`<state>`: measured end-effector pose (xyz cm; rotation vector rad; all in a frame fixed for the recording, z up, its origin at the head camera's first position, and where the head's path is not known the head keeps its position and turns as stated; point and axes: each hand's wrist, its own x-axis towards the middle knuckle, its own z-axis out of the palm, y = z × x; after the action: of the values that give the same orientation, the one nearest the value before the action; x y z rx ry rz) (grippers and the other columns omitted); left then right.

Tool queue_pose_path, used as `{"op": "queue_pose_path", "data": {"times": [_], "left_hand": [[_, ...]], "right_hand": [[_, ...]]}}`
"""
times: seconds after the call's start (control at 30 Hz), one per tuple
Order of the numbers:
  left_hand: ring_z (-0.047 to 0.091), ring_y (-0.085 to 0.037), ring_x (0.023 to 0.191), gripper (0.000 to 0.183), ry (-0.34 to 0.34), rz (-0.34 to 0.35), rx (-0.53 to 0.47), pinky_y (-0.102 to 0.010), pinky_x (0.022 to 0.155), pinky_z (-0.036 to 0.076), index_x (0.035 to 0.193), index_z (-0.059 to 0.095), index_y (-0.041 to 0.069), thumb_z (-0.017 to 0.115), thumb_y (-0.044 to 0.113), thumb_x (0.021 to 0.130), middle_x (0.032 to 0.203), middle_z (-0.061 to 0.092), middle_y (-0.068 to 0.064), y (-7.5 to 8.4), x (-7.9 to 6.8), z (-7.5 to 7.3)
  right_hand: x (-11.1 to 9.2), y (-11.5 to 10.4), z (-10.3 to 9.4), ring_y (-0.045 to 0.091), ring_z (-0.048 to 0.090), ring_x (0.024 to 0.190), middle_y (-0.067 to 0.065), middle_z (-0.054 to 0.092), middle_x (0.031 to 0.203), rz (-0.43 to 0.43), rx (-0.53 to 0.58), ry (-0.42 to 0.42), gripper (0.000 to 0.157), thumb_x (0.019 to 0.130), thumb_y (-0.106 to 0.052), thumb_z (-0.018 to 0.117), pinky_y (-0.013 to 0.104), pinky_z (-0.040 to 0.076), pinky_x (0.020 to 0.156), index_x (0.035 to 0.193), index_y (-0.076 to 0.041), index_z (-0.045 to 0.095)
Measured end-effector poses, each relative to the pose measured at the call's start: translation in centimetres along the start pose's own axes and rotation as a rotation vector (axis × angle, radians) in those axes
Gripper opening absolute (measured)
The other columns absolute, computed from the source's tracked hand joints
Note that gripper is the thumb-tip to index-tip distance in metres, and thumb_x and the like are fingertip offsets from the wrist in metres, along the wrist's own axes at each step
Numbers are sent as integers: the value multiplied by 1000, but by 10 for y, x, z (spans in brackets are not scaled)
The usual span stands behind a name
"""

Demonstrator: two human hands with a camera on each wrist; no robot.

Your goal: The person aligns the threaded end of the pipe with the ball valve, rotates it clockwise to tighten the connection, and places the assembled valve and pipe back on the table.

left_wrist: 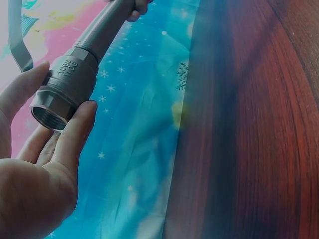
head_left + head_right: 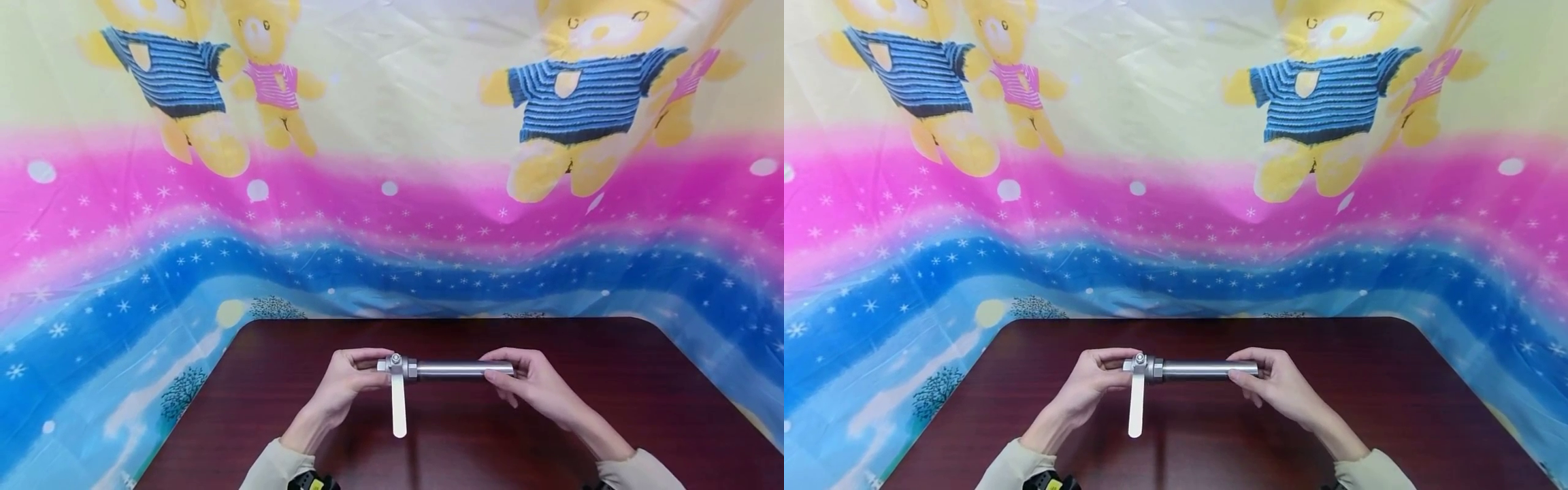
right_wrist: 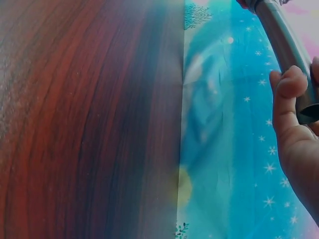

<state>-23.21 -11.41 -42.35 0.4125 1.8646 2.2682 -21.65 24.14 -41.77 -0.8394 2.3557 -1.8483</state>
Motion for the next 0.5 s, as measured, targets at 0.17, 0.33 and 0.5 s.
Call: {"op": "queue_pose_path", "data": {"times": [0.17,0.33,0.5], "left_hand": [[75,-19,92,48,2,-11,0,-34,80,63,127,67,-15,79,-11,81,106,77,-18,0,-1,1],[76,-19,92,47,4,-14,-9,-35,82,63,127,67,-16,78,-12,81,106,77,-19,-1,-1,0],[75,-19,92,47,-2,-8,-4,-35,81,63,127,67,-16,78,-11,81,106,77,-19,-1,-3,0]], "right_hand": [[-1,2,1,27,58,54,25,68,103,-46,20,-27,41,93,3,77,42,53,47,131,1,63],[-1,2,1,26,57,54,19,65,76,-16,-2,-29,27,99,-4,72,38,52,48,126,1,67],[-1,1,2,22,57,55,15,68,86,4,6,-27,32,98,-5,74,35,52,48,128,0,67]]}}
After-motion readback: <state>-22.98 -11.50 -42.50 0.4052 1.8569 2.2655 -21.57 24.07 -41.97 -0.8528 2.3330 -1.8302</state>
